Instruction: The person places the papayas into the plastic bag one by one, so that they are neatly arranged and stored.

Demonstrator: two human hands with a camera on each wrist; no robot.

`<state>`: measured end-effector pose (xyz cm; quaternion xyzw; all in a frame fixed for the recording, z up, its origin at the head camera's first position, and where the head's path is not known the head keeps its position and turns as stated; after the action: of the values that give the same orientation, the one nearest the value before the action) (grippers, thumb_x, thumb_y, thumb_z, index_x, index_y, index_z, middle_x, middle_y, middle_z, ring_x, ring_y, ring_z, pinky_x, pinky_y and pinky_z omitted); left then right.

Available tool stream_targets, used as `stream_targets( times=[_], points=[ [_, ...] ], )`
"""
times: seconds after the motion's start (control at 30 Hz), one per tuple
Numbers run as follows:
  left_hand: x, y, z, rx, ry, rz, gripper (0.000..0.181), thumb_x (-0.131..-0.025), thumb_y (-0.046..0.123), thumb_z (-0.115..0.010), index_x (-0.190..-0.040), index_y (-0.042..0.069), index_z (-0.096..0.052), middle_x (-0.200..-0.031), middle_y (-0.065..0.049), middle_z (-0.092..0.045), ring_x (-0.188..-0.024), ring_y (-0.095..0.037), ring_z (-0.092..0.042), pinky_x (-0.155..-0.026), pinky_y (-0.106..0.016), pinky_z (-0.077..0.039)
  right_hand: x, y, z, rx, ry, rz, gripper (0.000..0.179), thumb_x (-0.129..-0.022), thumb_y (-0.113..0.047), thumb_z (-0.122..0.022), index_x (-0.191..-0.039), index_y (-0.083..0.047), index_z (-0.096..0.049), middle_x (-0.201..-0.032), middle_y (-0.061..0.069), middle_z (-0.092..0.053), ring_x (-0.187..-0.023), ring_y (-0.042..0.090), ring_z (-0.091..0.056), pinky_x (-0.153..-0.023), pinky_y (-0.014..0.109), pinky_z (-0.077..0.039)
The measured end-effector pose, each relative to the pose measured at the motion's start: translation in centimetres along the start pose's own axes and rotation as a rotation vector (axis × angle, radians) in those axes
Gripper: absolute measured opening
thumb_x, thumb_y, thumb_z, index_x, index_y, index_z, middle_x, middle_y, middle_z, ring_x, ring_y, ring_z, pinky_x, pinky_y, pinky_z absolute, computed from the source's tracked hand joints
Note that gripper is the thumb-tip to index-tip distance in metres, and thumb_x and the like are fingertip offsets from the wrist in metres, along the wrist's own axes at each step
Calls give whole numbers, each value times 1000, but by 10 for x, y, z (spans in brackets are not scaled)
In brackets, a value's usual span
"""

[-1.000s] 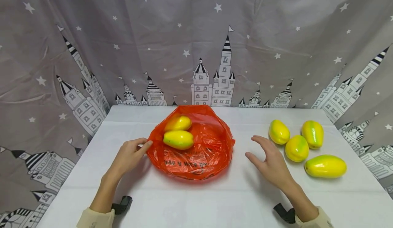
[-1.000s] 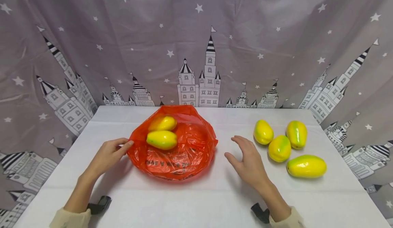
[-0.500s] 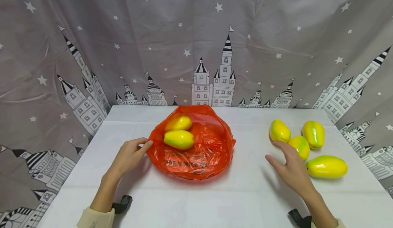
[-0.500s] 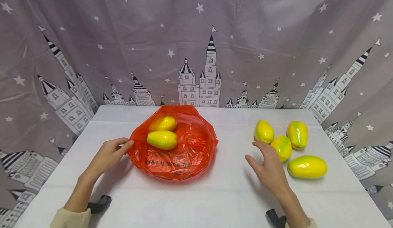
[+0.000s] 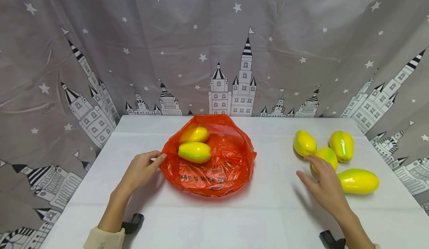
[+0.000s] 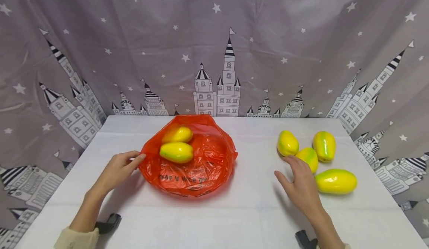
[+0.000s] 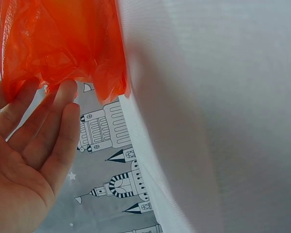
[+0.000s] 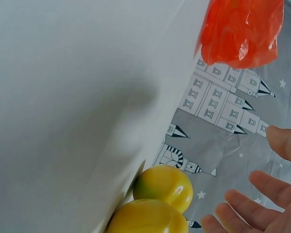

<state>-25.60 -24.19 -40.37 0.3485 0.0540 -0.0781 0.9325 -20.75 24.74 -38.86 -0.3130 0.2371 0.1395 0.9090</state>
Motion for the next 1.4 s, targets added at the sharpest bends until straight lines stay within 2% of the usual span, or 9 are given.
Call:
stream_targets(
  times=[0.7,0.83,0.97,1.07,1.2,1.4],
  points=[
    [0,-1,-3,17,-11,5,35,-101,29,-56,-117,0,-69,-108,-16,-70,-89,-28,-68,-79,-47,-55,-3,34,19,27,10,-106,41,-84,-5,-75,-119,11,-59,-128,34,-53,-118,53,-44,-98,67,-32],
    [0,-1,-3,15,-12,2,34,-102,29,-56,-116,0,-70,-107,-15,-70,-88,-27,-68,-79,-46,-56,-5,45,20,53,-24,-167,55,-87,-11,-73,-129,15,-48,-134,40,-42,-121,59,-37,-101,70,-25],
    [0,-1,-3,10,-19,4,35,-102,29,-56,-115,0,-70,-107,-15,-70,-87,-26,-68,-78,-45,-55,-10,56,18,87,-90,-244,76,-91,-22,-70,-143,17,-30,-139,46,-30,-126,63,-28,-104,71,-19],
    [0,-1,-3,10,-23,8,36,-102,30,-55,-116,-1,-69,-108,-16,-70,-89,-28,-68,-79,-46,-55,-14,62,15,100,-144,-297,84,-93,-28,-68,-147,16,-20,-142,47,-23,-128,65,-23,-104,72,-17],
    [0,-3,-3,14,-23,8,37,-102,30,-55,-117,-1,-69,-109,-16,-70,-92,-30,-68,-80,-47,-55,-16,71,10,125,-186,-353,86,-96,-34,-64,-148,16,-17,-140,46,-24,-125,63,-27,-100,73,-22],
    [1,-2,-2,14,-24,12,37,-102,30,-55,-117,-1,-69,-109,-16,-70,-92,-30,-67,-81,-47,-55,-17,80,7,131,-190,-407,87,-98,-42,-57,-150,14,-14,-137,44,-33,-116,57,-38,-94,71,-31]
  ],
)
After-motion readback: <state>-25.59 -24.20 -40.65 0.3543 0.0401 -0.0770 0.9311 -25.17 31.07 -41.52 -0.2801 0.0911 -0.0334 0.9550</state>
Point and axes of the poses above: each hand's wrist, its own x-axis away from the middle knuckle, its own z-axis out of the back of the hand, y = z × x, the point moved 7 cm from there along -x, towards the middle knuckle
